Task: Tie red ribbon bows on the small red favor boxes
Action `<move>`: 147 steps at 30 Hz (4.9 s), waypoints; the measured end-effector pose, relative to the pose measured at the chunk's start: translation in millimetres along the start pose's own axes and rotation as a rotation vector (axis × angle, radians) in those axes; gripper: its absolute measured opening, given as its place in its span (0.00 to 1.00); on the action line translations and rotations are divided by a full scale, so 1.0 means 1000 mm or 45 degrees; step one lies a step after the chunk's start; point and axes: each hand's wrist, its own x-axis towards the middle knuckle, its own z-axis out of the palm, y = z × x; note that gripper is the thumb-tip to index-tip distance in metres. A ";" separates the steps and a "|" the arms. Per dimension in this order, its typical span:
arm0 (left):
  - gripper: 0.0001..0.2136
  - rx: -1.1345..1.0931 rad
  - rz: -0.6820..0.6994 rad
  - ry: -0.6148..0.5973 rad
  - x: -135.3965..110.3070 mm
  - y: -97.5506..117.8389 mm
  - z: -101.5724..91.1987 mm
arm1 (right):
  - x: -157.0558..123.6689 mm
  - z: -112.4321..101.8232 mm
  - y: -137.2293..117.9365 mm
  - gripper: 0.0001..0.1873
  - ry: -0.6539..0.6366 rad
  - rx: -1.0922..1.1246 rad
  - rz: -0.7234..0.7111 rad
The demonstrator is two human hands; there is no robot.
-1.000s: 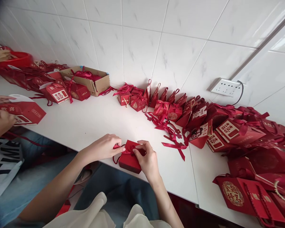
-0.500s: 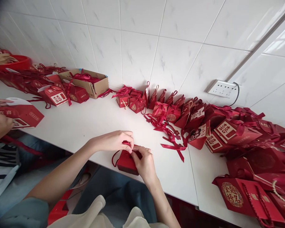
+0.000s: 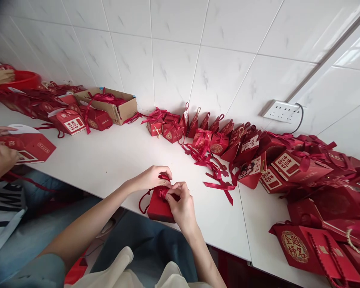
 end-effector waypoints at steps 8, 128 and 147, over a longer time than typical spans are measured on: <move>0.06 0.306 0.077 0.177 -0.026 -0.002 0.015 | -0.006 -0.002 0.000 0.08 0.154 -0.130 -0.067; 0.08 -0.160 -0.159 0.850 -0.070 -0.015 0.080 | -0.015 -0.027 0.022 0.19 -0.082 0.373 0.260; 0.07 -0.224 -0.154 0.926 -0.063 -0.010 0.078 | -0.012 -0.023 0.029 0.22 -0.074 0.475 0.230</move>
